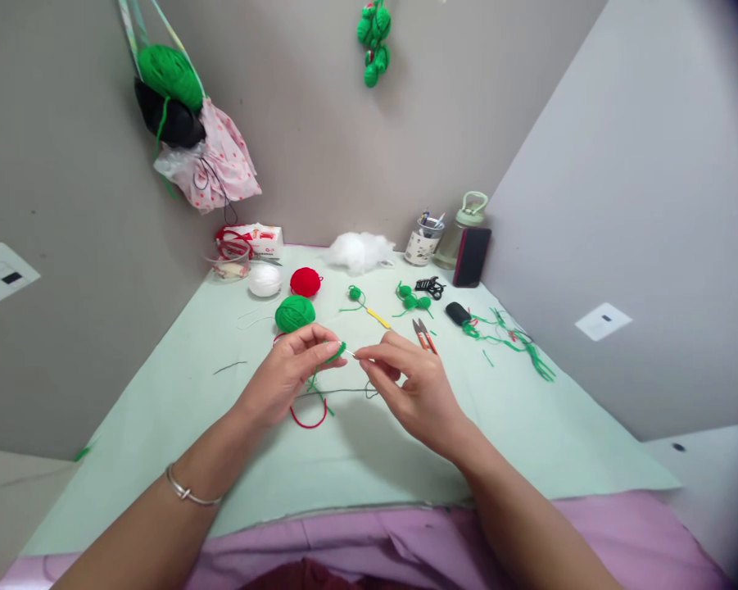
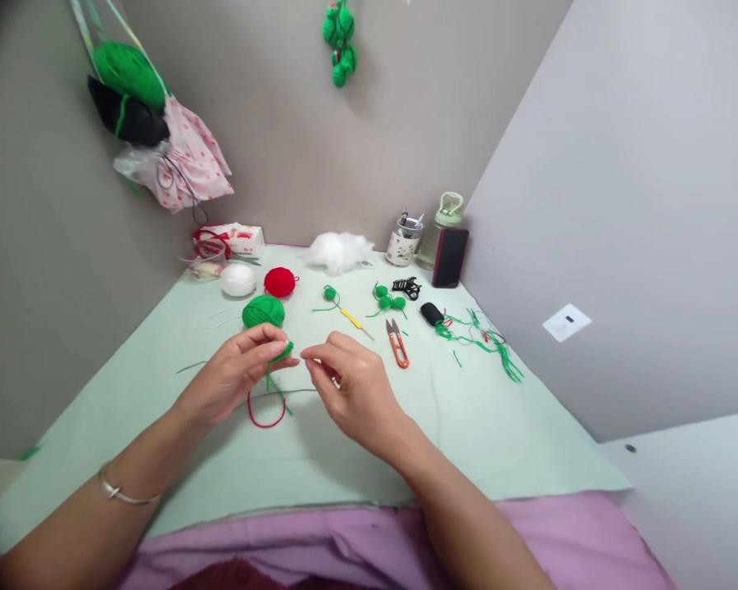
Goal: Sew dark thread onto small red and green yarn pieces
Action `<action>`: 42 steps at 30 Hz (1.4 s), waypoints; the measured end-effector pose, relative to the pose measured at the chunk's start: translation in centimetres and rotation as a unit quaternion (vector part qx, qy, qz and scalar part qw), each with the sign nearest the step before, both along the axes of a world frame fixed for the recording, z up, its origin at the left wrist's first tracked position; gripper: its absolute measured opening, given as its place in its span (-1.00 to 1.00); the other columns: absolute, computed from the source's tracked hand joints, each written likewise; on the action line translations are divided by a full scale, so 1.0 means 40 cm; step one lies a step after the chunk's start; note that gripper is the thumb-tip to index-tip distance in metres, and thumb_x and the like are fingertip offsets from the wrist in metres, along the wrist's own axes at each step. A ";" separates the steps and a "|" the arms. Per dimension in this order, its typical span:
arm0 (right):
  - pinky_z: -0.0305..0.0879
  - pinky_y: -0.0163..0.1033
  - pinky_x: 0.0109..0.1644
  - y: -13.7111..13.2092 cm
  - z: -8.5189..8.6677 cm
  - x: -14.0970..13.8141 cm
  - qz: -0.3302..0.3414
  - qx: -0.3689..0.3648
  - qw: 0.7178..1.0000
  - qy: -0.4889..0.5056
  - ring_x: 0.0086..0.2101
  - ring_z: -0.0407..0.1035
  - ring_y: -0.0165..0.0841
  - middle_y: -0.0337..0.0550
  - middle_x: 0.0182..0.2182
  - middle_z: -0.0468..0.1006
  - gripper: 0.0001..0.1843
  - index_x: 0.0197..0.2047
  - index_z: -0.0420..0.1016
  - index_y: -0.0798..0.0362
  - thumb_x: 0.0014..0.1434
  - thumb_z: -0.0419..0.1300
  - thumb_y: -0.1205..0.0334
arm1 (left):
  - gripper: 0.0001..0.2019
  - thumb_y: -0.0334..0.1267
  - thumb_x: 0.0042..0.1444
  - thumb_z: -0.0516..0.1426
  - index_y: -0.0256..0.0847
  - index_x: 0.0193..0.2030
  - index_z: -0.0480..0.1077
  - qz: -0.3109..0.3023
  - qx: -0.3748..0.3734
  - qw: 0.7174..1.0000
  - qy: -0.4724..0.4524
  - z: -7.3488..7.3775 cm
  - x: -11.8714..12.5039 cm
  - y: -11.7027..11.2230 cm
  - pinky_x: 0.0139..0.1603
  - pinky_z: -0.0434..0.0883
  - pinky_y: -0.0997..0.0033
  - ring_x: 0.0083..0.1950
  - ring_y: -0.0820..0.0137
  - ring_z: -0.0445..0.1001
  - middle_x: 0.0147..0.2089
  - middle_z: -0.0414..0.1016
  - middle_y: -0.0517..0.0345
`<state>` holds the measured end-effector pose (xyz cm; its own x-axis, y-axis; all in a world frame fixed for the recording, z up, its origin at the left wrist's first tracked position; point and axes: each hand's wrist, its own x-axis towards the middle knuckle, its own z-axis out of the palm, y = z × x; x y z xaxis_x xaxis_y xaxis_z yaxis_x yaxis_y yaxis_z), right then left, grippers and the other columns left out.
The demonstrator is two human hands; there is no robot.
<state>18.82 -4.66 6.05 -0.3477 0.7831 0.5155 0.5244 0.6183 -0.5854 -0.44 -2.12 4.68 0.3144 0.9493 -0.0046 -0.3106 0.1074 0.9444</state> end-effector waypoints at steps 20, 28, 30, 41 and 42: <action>0.18 -0.29 -0.34 0.020 -0.002 0.010 0.027 -0.147 0.984 0.094 -0.39 0.30 -0.42 -0.18 -0.37 0.53 -0.85 -0.23 0.59 0.04 0.27 0.18 0.24 | -0.80 -0.12 0.10 0.26 -0.16 -0.19 0.52 -0.036 0.027 0.996 0.077 -0.015 -0.024 0.006 -0.02 0.38 0.30 -0.24 0.36 0.55 -0.23 0.53 0.17; 0.19 -0.27 -0.32 0.024 0.000 0.011 0.041 -0.166 0.979 0.111 -0.38 0.31 -0.40 -0.16 -0.36 0.52 -0.83 -0.22 0.59 0.03 0.27 0.19 0.18 | -0.80 -0.13 0.10 0.26 -0.18 -0.20 0.51 -0.054 0.013 0.997 0.050 -0.017 -0.016 0.002 -0.01 0.41 0.26 -0.25 0.37 0.52 -0.24 0.51 0.15; 0.18 -0.27 -0.34 0.025 0.005 0.017 0.046 -0.171 0.978 0.107 -0.39 0.30 -0.41 -0.17 -0.37 0.51 -0.81 -0.20 0.61 0.04 0.27 0.19 0.16 | -0.81 -0.14 0.09 0.27 -0.18 -0.21 0.51 -0.058 0.010 0.997 0.041 -0.015 -0.015 0.000 -0.01 0.42 0.27 -0.27 0.41 0.50 -0.22 0.50 0.17; 0.14 -0.29 -0.38 0.033 0.006 0.027 0.076 -0.219 0.967 0.103 -0.45 0.23 -0.45 -0.19 -0.41 0.48 -0.78 -0.27 0.59 0.06 0.25 0.21 0.11 | -0.80 -0.13 0.10 0.26 -0.22 -0.25 0.52 -0.073 0.011 0.996 0.047 -0.011 -0.007 -0.003 -0.04 0.44 0.26 -0.30 0.40 0.47 -0.30 0.47 0.15; 0.14 -0.30 -0.39 0.033 0.000 0.021 0.070 -0.225 0.965 0.116 -0.45 0.24 -0.45 -0.20 -0.42 0.48 -0.77 -0.29 0.57 0.07 0.25 0.20 0.10 | -0.81 -0.14 0.10 0.26 -0.22 -0.26 0.51 -0.072 0.012 0.996 0.045 -0.013 -0.005 -0.003 -0.06 0.44 0.28 -0.29 0.41 0.47 -0.29 0.48 0.14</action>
<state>19.64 -3.34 6.06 -0.3826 0.8995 0.2108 0.2771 0.3294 -0.9026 -0.62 -2.23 4.15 0.4466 0.8946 -0.0163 -0.2076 0.1214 0.9707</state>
